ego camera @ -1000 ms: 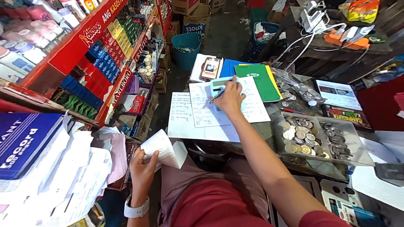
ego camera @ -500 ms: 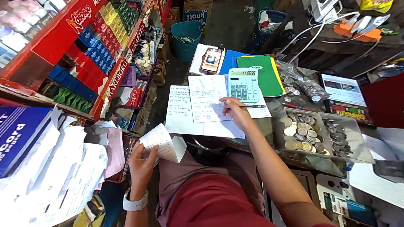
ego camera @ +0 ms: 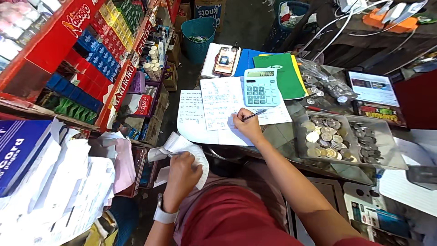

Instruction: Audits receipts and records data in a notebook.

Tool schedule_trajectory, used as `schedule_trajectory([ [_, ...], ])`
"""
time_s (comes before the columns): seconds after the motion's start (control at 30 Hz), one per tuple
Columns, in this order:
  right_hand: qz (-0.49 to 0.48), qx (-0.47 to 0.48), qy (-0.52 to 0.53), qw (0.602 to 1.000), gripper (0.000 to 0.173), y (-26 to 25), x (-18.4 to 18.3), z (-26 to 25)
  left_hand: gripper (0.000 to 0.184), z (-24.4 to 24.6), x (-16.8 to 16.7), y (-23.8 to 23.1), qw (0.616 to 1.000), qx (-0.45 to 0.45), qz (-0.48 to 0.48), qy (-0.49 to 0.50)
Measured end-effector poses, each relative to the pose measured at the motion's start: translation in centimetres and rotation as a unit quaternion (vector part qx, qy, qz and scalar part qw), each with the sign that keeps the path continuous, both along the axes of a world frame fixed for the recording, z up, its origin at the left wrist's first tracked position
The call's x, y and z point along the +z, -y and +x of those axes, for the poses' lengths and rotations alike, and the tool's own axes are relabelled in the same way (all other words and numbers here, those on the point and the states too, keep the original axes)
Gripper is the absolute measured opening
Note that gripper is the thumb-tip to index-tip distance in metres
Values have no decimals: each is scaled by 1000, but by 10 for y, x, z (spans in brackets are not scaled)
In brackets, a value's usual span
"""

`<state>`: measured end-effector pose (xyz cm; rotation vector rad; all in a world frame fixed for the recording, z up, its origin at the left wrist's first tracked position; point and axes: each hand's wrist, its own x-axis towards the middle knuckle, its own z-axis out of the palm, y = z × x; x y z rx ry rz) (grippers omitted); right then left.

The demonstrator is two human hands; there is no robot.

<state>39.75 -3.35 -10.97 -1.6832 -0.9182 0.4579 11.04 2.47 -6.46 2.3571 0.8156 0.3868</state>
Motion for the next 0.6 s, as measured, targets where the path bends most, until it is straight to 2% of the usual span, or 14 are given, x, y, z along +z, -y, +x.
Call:
schedule_trajectory([
  [0.1,5,-15,-37,999,28,-2,2,0,18,20,10,16,993,-9,83,-83],
  [0.2,-16,-12,-73,997,27,-2,8,1,6,35,8,32,976,-15,193,-104],
  [0.27,-21,-10,-85,996,27,-3,9,2,7,46,12,39,964,-67,211,-148],
  [0.33,-27,-9,-100,995,27,-3,10,4,9,56,19,42,943,-156,216,-198],
  [0.47,-42,-6,-118,992,26,-4,11,7,6,86,27,26,903,-355,103,-219],
  [0.6,-38,-6,-119,992,25,-3,11,9,23,124,27,6,856,-460,17,-236],
])
